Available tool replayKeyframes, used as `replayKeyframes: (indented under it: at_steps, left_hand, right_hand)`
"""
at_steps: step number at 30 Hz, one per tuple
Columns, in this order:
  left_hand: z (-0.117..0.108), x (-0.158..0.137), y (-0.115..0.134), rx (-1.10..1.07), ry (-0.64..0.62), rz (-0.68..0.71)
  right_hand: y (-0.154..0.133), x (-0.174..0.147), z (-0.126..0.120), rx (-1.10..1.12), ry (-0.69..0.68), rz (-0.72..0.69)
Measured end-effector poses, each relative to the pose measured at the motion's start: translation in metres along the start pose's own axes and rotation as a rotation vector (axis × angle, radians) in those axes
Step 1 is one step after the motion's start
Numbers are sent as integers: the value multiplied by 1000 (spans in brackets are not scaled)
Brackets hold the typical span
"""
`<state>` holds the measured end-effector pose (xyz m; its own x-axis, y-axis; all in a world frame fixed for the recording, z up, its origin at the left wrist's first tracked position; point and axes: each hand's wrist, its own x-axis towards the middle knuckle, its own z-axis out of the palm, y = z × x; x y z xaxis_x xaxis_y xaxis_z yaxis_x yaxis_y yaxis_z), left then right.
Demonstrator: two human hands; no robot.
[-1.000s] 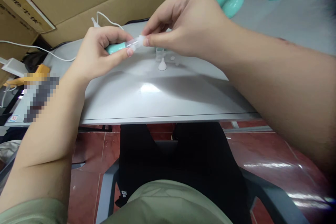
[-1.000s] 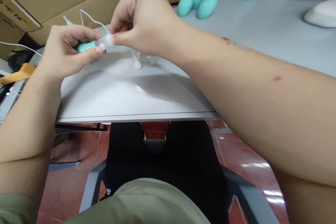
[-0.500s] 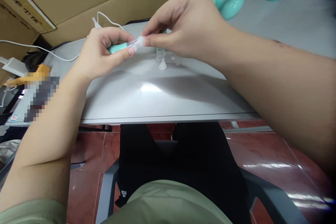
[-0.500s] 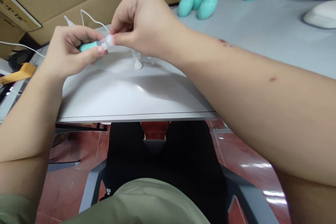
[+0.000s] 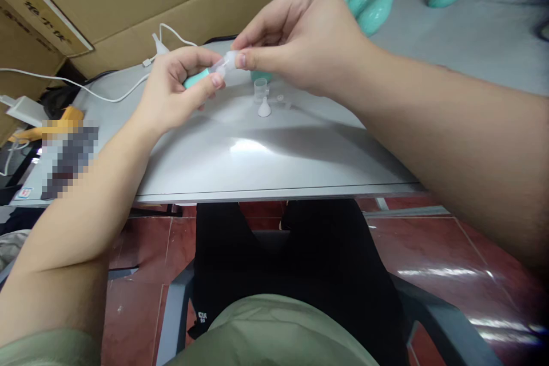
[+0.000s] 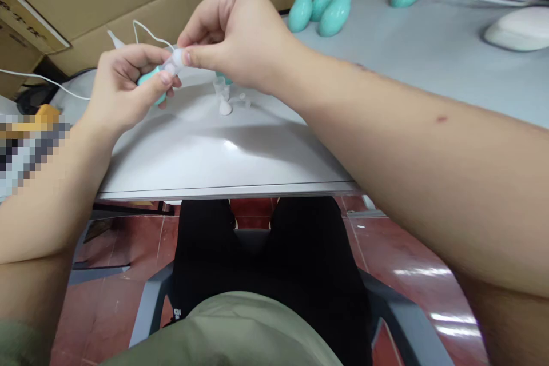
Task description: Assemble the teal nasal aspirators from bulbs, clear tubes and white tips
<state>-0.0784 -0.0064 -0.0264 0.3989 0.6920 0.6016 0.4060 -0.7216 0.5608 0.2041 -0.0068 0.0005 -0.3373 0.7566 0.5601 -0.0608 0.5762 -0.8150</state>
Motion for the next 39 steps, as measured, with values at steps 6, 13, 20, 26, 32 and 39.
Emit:
replayKeyframes:
  at_steps: [6,13,20,26,32,39]
  left_hand:
    - [5,8,-20,-34,14,25]
    - [0,14,-41,-68,79,120]
    - [-1,14,-62,-13,14,153]
    - [-2,18,-76,33,86,124]
    - [-1,22,-89,102,72,-12]
    - [5,18,-102,140,67,-6]
  right_hand:
    - [13,7,-5,-136,-58,-122]
    - [19,15,-5,-175,2,-186]
    - [6,12,-12,-373,25,-102]
    - [-13,8,-8,-454,4,-63]
    - [-44,5,-8,-502,24,95]
    - [-59,3,-19,-634,-11,200]
